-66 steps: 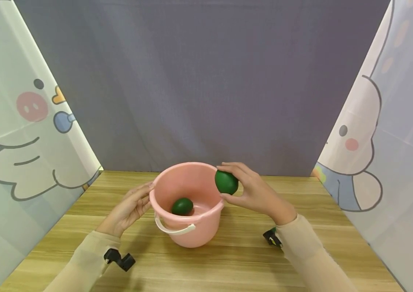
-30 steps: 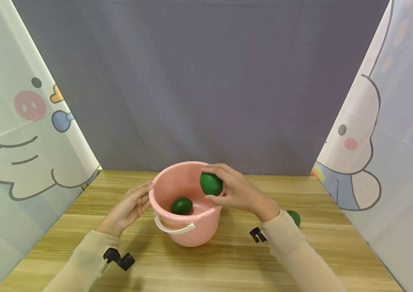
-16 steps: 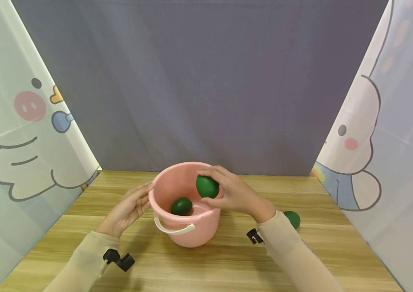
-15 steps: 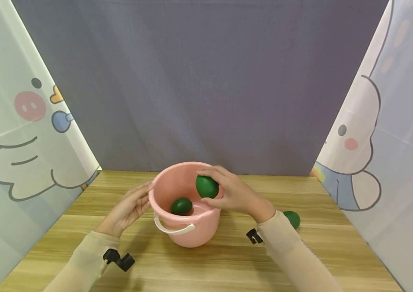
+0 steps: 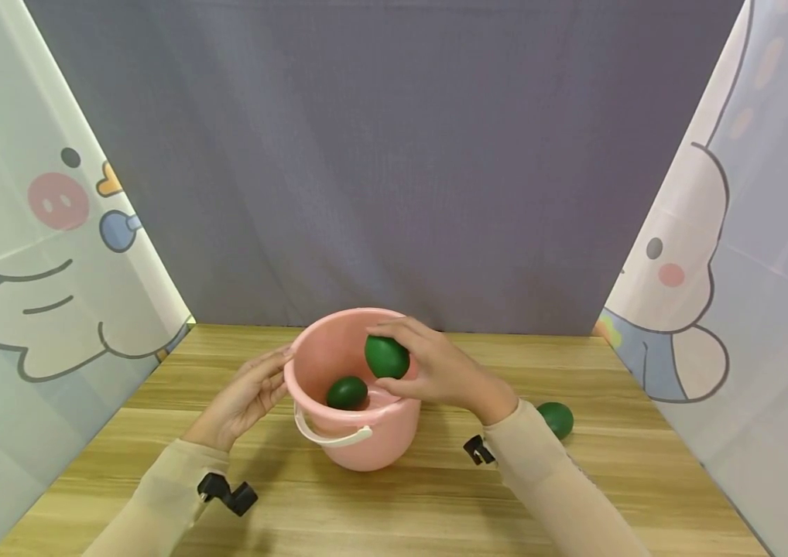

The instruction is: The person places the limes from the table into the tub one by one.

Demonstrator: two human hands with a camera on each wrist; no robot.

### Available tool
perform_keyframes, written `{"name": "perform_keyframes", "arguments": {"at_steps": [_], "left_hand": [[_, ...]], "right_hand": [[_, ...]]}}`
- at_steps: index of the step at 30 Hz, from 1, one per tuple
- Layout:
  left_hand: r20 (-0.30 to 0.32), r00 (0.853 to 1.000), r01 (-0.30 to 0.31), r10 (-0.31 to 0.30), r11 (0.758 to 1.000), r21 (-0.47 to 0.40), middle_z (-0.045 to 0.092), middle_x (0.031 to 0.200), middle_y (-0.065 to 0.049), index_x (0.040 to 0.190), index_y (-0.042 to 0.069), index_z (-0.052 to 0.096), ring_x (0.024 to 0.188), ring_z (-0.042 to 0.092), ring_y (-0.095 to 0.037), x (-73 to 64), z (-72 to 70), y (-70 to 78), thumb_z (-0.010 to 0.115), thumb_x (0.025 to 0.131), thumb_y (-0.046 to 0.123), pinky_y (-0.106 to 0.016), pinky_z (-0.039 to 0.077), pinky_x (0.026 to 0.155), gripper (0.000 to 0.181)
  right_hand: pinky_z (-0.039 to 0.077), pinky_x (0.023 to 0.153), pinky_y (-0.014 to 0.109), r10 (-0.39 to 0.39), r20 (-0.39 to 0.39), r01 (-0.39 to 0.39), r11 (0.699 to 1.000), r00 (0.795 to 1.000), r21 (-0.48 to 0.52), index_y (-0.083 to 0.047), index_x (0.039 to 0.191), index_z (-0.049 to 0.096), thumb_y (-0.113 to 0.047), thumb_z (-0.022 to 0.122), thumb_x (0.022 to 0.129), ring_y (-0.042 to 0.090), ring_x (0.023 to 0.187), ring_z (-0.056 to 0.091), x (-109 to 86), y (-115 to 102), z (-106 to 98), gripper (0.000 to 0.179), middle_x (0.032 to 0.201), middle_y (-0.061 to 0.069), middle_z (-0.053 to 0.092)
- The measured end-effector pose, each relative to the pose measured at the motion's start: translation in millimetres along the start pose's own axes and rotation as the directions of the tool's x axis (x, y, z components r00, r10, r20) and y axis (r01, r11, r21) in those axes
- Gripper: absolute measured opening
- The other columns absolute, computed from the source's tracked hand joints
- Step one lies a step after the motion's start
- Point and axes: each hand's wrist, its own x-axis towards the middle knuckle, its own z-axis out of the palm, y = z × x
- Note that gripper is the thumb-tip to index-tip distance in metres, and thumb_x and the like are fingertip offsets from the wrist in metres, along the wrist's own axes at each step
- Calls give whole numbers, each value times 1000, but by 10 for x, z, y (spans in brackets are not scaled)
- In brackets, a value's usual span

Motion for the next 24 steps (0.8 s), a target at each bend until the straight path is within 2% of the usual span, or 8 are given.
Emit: {"name": "perform_keyframes", "arguments": {"at_steps": [10,17,24], "left_hand": [[-4,1000,-4,4,1000,-3,57,118,-7,147,-4,40,87,63,-6,-4,12,3,53,105,14,-13,58,76,47],[-9,1000,0,0,1000,-3,56,120,-7,147,-4,39,89,63,-6,-5,12,2,53,105,14,-13,57,78,47],[-12,1000,1,-1,1000,-10,56,119,-7,145,-3,41,88,63,-6,-9,13,2,53,106,14,-12,57,77,45]], "right_hand": [[56,95,33,-5,17,5,1000,1000,8,-12,143,52,-18,82,85,21,125,53,40,-20,36,66,142,7,51],[57,95,37,-48,10,48,999,999,6,-7,141,52,-14,82,84,21,122,56,64,6,78,65,141,7,53],[57,94,36,-14,25,14,1000,1000,-8,-8,141,53,-16,81,86,18,121,56,39,-5,65,62,142,3,53]]}}
